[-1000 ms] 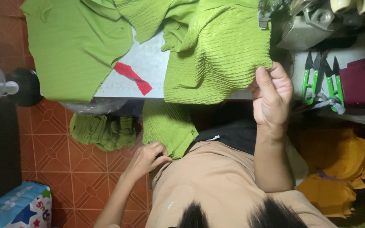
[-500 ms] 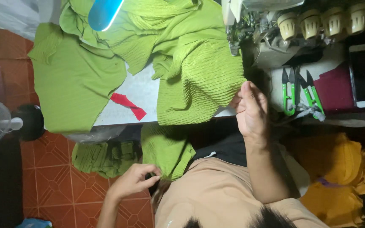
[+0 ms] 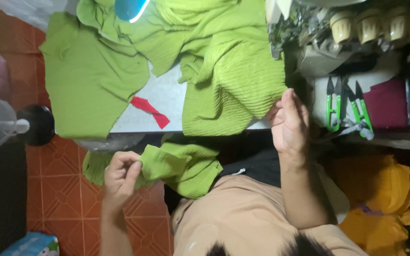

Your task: Trimming excess threads from green fabric garments using small snips

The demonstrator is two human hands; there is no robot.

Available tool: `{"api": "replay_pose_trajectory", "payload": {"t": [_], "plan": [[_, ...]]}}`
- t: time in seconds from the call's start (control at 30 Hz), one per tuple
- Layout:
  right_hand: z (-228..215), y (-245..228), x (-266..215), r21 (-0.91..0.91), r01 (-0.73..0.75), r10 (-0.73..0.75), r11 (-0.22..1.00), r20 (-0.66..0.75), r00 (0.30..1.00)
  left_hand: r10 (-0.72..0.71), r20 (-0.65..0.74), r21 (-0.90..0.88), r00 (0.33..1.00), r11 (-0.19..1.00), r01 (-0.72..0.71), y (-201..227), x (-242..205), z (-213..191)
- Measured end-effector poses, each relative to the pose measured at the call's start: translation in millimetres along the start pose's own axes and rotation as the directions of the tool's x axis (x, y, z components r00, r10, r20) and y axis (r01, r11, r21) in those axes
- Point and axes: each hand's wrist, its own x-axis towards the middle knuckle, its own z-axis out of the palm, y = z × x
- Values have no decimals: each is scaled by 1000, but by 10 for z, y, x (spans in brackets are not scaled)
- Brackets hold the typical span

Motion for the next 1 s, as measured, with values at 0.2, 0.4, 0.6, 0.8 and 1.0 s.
{"api": "replay_pose_trajectory", "payload": {"t": [0.2,0.4,0.6,0.8,1.0], "plan": [[84,-93,29,-11,-118,118,993,-8,993,471,296,22,831,866,-499,1012,682,276],[98,-113,37,-60,-64,72,996,146,987,719,429,16,547,600,-800,1327,1587,912],[-1,-94,83,-32,-88,91,996,104,990,558,376,262,740,702,-662,1124,2097,1224],[-108,-33,96,-73,-134,143,988,130,981,419,366,333,831,775,-537,1037,2175,1257],[-167,51,138,-117,-156,174,981,170,970,338,391,361,856,799,-480,1137,2174,1248]]}}
